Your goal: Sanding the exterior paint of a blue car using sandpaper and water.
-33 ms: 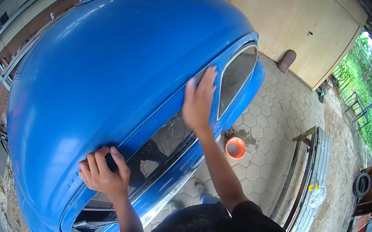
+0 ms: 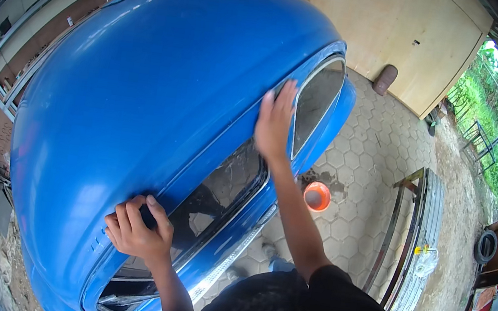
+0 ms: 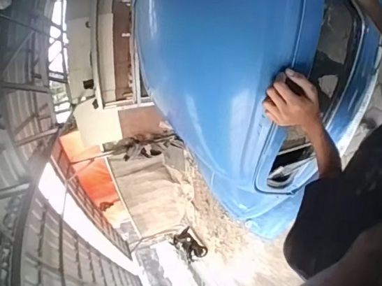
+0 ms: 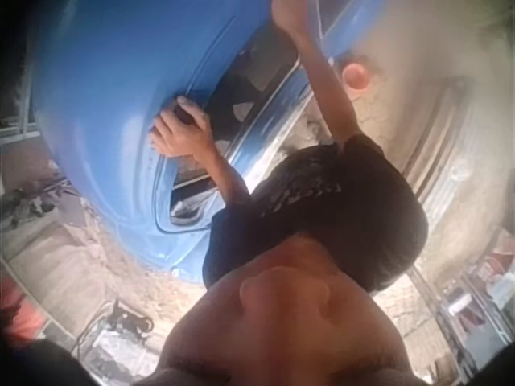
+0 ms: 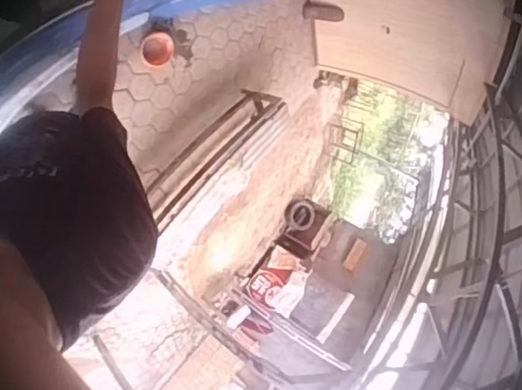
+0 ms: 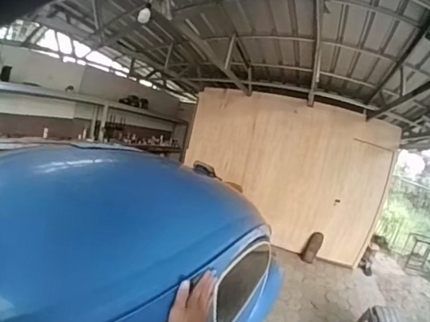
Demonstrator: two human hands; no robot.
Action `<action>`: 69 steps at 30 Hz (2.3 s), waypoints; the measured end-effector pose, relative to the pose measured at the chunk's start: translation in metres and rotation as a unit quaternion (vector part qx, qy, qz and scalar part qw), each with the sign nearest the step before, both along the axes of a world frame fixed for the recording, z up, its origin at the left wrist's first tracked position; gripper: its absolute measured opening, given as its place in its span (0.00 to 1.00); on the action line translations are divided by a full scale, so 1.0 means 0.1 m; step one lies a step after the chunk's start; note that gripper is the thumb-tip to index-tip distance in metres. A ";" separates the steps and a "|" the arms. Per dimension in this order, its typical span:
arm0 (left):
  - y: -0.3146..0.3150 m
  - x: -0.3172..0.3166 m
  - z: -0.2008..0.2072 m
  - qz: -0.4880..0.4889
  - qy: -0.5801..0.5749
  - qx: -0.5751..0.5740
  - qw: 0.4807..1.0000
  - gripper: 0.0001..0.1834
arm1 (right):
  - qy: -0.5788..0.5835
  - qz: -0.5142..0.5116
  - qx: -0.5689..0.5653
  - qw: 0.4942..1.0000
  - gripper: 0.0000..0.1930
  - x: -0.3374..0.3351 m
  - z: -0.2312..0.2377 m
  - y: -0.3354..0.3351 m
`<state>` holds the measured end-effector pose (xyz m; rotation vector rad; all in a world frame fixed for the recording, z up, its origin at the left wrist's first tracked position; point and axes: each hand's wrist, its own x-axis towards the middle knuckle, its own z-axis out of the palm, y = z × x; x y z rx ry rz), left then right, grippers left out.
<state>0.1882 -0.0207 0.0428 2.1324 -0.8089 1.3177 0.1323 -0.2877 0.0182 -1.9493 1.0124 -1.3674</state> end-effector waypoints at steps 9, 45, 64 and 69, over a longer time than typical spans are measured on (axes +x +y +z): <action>-0.04 0.02 -0.04 0.012 -0.020 0.001 1.000 0.09 | -0.068 0.032 0.010 0.997 0.34 -0.30 -0.92 -0.16; -0.10 0.02 -0.07 0.055 -0.033 -0.011 0.998 0.12 | 0.060 0.119 -0.103 0.986 0.35 -0.31 -0.42 0.03; -0.07 0.04 -0.07 0.027 -0.033 -0.037 0.998 0.07 | 0.063 0.136 -0.269 0.951 0.37 -0.34 -1.04 -0.19; -0.10 0.05 -0.12 0.036 -0.016 -0.036 0.999 0.07 | 0.087 0.101 -0.235 0.963 0.36 -0.66 -2.26 -0.23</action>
